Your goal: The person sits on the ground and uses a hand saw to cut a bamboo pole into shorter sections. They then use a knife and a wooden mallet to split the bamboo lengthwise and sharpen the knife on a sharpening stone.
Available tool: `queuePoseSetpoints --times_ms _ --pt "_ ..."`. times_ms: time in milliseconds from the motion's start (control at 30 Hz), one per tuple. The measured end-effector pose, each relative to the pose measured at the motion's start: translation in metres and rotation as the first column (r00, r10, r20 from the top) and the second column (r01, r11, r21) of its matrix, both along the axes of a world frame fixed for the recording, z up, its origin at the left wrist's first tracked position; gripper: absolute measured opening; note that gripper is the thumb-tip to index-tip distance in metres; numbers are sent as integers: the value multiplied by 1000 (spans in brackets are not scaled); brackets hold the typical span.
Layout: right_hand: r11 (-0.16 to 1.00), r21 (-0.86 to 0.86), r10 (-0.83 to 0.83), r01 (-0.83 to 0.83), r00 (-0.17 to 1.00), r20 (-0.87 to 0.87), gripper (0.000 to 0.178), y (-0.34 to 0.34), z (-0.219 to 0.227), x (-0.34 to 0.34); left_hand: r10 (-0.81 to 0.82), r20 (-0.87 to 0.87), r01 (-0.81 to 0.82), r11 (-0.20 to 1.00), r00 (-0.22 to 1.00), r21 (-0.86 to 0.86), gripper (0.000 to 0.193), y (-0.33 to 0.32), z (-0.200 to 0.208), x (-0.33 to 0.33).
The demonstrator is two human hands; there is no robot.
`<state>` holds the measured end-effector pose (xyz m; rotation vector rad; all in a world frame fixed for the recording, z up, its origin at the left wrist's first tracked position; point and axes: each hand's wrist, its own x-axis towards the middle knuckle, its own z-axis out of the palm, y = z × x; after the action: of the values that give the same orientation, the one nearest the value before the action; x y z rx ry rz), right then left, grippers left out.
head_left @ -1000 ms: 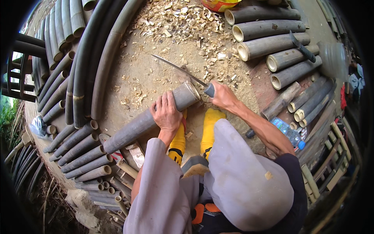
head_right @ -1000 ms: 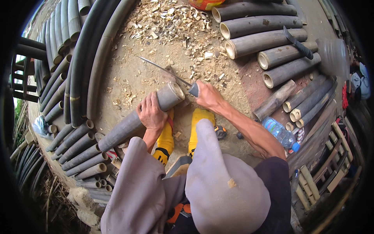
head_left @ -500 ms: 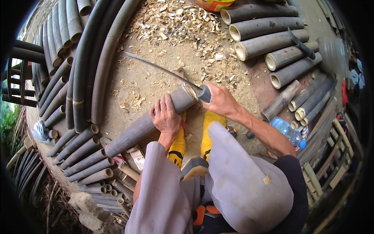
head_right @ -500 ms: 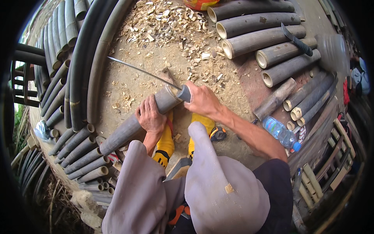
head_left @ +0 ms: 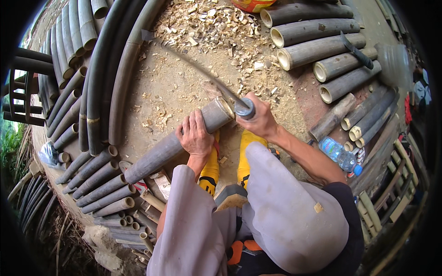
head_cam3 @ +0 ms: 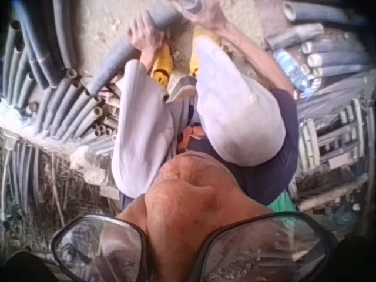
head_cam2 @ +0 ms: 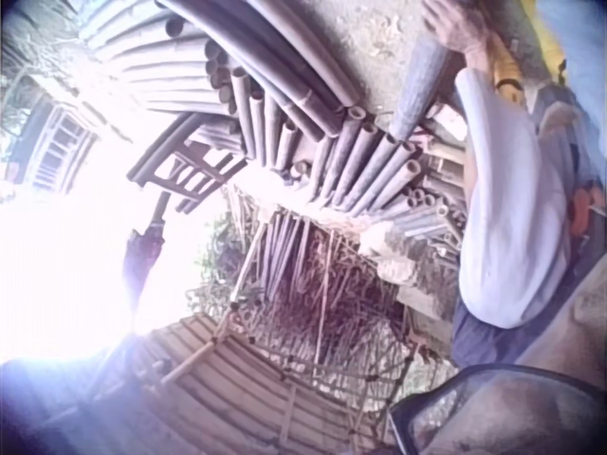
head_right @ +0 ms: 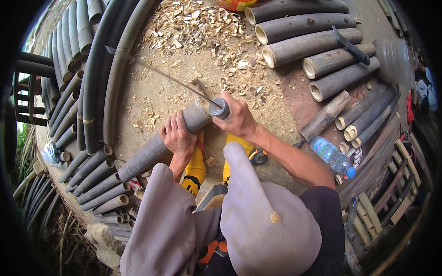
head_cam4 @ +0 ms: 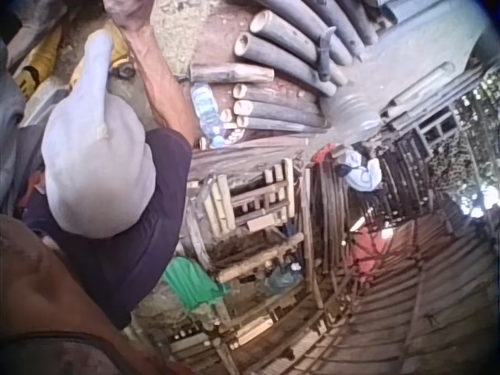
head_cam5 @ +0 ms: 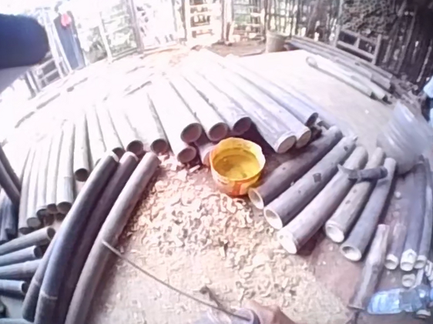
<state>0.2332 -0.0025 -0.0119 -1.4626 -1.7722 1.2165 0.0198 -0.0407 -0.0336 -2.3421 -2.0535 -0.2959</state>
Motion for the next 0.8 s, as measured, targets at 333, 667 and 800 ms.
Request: queuePoseSetpoints --times_ms 333,667,800 --pt "996 17 -80 83 989 -128 34 13 38 -7 33 13 -33 999 999 -8 55 -2 2 -2" --pt "998 -62 -10 5 996 -85 28 18 37 -1 24 -3 -24 1000 1000 5 54 -1 2 -1" --pt "929 -367 163 -47 942 292 26 6 -46 18 0 16 0 1000 1000 27 53 2 4 5"
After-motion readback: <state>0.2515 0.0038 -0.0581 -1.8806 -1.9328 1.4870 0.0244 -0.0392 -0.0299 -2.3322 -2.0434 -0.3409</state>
